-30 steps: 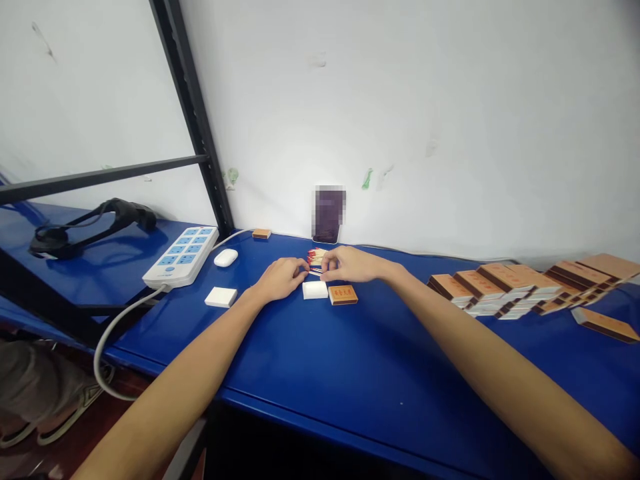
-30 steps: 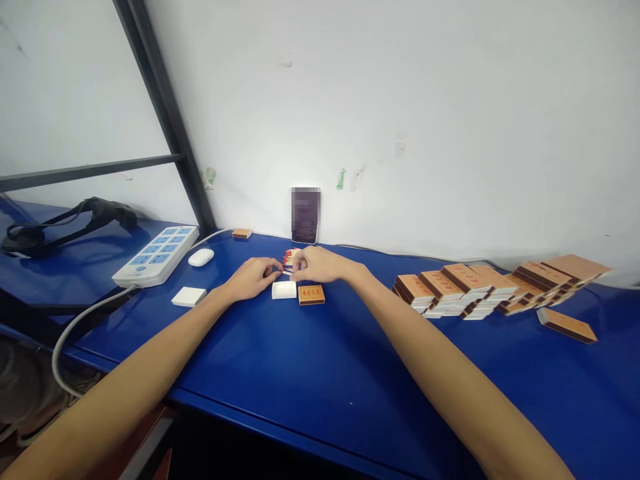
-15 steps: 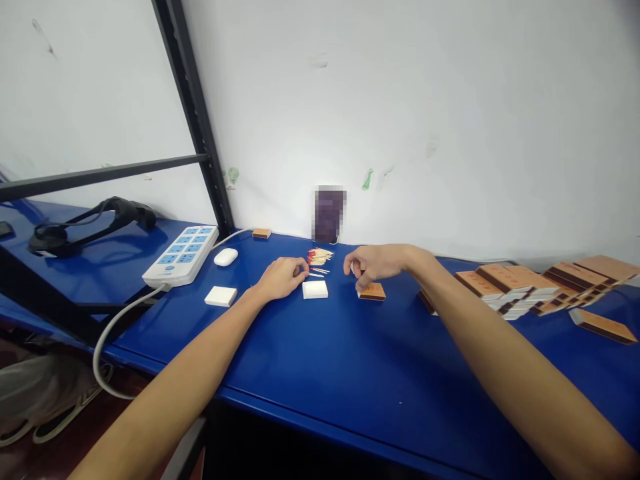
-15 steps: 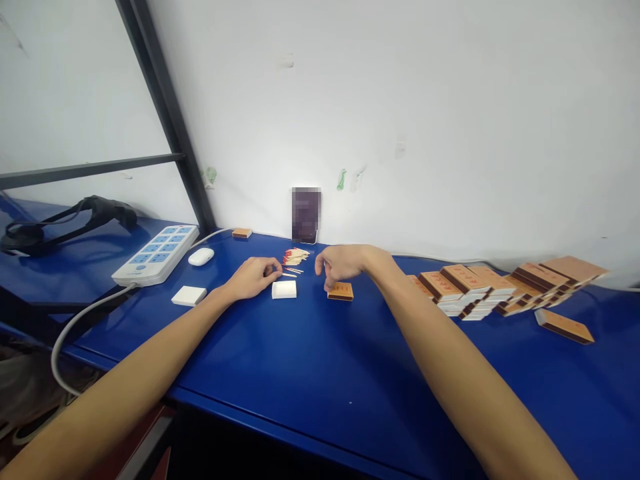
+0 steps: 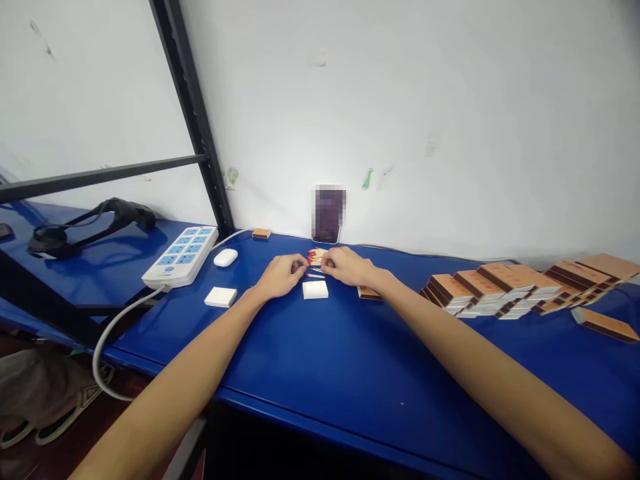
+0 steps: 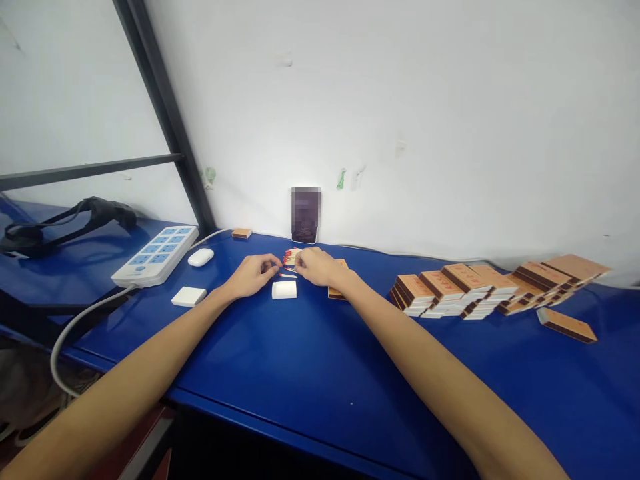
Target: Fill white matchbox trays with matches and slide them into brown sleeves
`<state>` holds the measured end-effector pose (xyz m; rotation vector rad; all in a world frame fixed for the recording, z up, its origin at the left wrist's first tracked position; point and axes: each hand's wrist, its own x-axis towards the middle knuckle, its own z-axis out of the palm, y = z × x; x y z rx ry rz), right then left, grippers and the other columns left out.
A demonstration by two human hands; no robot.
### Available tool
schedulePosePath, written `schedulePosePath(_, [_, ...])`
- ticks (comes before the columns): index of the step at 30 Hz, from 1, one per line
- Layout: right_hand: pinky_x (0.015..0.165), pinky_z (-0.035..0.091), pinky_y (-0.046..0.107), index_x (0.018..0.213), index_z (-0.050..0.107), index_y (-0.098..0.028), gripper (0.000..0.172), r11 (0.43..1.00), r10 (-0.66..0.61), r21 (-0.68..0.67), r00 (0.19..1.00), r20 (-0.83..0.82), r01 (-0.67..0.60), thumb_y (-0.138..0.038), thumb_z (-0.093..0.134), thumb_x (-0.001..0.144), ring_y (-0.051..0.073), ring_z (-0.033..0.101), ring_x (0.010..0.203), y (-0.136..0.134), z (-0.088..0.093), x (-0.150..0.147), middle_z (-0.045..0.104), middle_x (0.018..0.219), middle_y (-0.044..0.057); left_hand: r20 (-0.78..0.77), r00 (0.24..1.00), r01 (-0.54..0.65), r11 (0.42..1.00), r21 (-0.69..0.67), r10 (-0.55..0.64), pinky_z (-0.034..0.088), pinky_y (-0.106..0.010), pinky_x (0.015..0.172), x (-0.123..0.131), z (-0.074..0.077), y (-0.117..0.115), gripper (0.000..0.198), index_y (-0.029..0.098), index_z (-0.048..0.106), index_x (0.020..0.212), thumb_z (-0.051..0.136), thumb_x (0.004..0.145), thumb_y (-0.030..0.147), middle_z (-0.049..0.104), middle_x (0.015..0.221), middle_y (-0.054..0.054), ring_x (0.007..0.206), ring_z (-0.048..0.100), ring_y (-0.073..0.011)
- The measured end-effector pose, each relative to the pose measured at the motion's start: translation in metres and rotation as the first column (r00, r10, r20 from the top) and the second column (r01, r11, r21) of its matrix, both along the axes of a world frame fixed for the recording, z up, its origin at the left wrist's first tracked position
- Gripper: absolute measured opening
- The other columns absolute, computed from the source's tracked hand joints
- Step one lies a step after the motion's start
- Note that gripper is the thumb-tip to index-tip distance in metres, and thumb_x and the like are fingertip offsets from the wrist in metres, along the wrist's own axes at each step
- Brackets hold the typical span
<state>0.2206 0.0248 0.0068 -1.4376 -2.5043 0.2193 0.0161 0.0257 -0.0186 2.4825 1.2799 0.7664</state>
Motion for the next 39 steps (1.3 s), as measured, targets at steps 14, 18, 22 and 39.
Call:
schedulePosePath(14, [0.064, 0.036, 0.024, 0.082, 0.064, -0.018, 0.012, 0.999, 0.043, 0.025, 0.996, -0.074, -0.041, -0.02, 0.053, 0.085, 0.013, 0.056, 0.07, 0.007, -0.012, 0.0, 0.068, 0.084, 0.004, -0.188, 0.98, -0.046, 0.994, 0.102, 0.064, 0.043, -0.038, 0.087, -0.002, -0.006, 0.004, 0.033, 0.024, 0.065, 0.116, 0.043, 0.092, 0.027, 0.054, 0.091, -0.006, 0.089, 0.053, -0.0217])
schedulePosePath(18, [0.065, 0.036, 0.024, 0.081, 0.065, -0.019, 0.014, 0.993, 0.108, -0.039, 0.988, -0.111, -0.113, -0.018, 0.052, 0.084, 0.013, 0.056, 0.068, 0.007, -0.011, 0.0, 0.067, 0.078, 0.001, -0.182, 0.982, -0.04, 0.994, 0.101, 0.058, 0.043, -0.037, 0.085, -0.002, -0.006, 0.004, 0.033, 0.024, 0.066, 0.116, 0.043, 0.092, 0.027, 0.053, 0.088, -0.006, 0.087, 0.052, -0.0215])
schedulePosePath(22, [0.065, 0.036, 0.024, 0.088, 0.065, -0.019, 0.015, 0.998, 0.064, 0.01, 0.988, -0.139, -0.063, -0.02, 0.051, 0.086, 0.014, 0.057, 0.072, 0.007, -0.01, 0.001, 0.067, 0.08, 0.002, -0.182, 0.982, -0.036, 0.995, 0.094, 0.053, 0.043, -0.037, 0.085, -0.001, -0.006, 0.004, 0.033, 0.023, 0.066, 0.115, 0.043, 0.092, 0.026, 0.053, 0.089, -0.006, 0.087, 0.053, -0.0212])
schedulePosePath(39, [0.062, 0.032, 0.025, 0.083, 0.067, -0.02, 0.017, 0.996, -0.071, 0.054, 0.994, -0.08, 0.076, -0.021, 0.051, 0.086, 0.014, 0.055, 0.072, 0.003, -0.013, -0.002, 0.067, 0.084, 0.004, -0.163, 0.987, 0.016, 0.996, 0.089, -0.002, 0.043, -0.035, 0.083, -0.002, -0.006, 0.004, 0.027, 0.022, 0.068, 0.105, 0.044, 0.091, 0.024, 0.056, 0.089, -0.005, 0.085, 0.054, -0.0198])
